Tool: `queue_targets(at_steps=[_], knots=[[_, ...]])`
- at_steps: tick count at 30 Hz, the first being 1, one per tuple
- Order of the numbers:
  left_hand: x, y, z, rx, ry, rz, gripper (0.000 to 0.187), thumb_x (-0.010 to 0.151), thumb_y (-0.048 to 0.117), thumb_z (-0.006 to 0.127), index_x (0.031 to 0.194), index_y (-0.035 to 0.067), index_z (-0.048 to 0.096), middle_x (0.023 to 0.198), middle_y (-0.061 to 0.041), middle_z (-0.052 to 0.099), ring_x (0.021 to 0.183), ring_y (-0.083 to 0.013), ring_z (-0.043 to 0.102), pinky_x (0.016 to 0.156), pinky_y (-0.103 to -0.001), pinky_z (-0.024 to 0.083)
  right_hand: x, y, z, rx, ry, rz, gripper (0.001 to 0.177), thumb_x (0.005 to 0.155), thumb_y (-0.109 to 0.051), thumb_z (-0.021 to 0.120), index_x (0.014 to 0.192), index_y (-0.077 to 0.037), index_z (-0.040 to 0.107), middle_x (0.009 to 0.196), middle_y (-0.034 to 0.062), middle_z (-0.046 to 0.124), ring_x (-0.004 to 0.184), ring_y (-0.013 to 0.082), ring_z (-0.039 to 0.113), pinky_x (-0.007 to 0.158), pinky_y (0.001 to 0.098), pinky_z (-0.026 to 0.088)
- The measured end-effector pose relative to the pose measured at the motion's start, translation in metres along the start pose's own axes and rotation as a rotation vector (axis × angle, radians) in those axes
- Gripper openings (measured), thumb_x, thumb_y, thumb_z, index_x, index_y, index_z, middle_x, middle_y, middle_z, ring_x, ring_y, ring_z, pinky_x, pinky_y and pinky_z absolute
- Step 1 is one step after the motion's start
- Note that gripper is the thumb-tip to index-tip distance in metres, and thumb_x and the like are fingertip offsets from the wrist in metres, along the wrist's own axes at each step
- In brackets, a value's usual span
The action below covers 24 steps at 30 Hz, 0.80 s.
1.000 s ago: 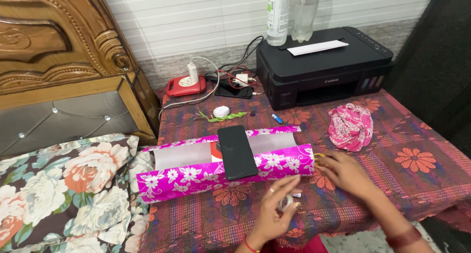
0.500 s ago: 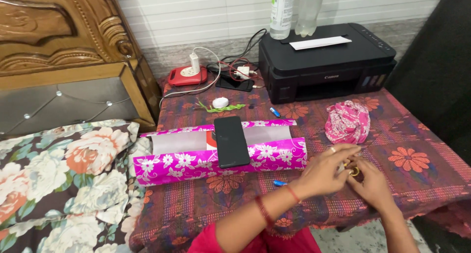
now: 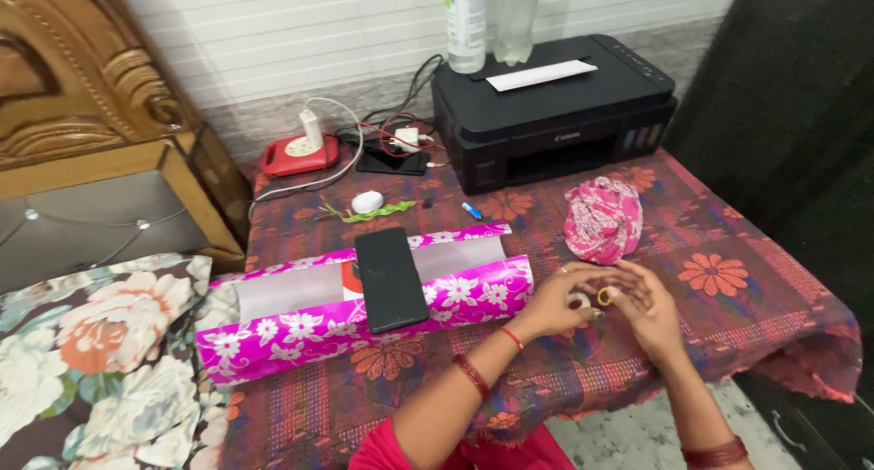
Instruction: The person wraps a small rectangular box with pink floral wrapping paper on a bed. They unfold the paper, place the box on it, fold the sides over the box, and use clear tape to secure the folds. Scissors and a marker are present but not used.
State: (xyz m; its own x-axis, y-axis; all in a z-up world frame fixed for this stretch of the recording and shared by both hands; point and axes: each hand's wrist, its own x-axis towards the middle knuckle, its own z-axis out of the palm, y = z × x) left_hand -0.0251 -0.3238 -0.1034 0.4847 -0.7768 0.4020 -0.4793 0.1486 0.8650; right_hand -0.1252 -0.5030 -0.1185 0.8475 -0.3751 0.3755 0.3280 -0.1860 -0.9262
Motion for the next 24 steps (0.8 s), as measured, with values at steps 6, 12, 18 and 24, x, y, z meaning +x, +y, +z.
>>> queue_targets(at_steps=[6,12,18,24], knots=[[-0.004,0.000,-0.010,-0.092,-0.063,-0.058,0.068,0.078,0.003,0.080,0.142,0.018,0.062,0.134,-0.009,0.051,0.114,-0.0215,0.067,0.096,-0.034,0.058,0.008,0.010,0.007,0.186,0.001,0.153,0.051,0.089,0.004,0.067,0.139,0.001,0.056,0.123,0.0111,0.070,0.112,0.0161,0.067,0.096,0.0302,0.054],[-0.004,0.003,-0.012,-0.137,-0.082,-0.104,0.066,0.079,0.003,0.082,0.140,0.018,0.062,0.131,-0.008,0.051,0.113,-0.0194,0.067,0.097,-0.033,0.057,0.010,0.016,0.002,0.191,0.060,0.203,0.050,0.088,0.006,0.068,0.137,0.002,0.058,0.110,0.0101,0.076,0.096,0.0138,0.070,0.085,0.0269,0.055],[-0.003,-0.006,-0.017,-0.354,-0.157,-0.075,0.062,0.082,-0.001,0.080,0.140,0.010,0.063,0.129,-0.008,0.061,0.119,-0.0198,0.066,0.100,-0.035,0.056,0.009,0.013,-0.001,0.236,0.030,0.188,0.048,0.089,0.006,0.072,0.136,0.003,0.064,0.108,0.0122,0.074,0.093,0.0144,0.070,0.083,0.0276,0.056],[0.000,-0.010,-0.012,-0.651,-0.090,-0.069,0.051,0.085,0.002,0.081,0.130,0.003,0.057,0.123,-0.006,0.063,0.122,-0.0202,0.067,0.098,-0.039,0.061,0.005,-0.001,-0.001,0.163,0.085,0.209,0.029,0.090,-0.001,0.072,0.118,0.005,0.072,0.098,0.0099,0.077,0.087,0.0148,0.073,0.079,0.0281,0.058]])
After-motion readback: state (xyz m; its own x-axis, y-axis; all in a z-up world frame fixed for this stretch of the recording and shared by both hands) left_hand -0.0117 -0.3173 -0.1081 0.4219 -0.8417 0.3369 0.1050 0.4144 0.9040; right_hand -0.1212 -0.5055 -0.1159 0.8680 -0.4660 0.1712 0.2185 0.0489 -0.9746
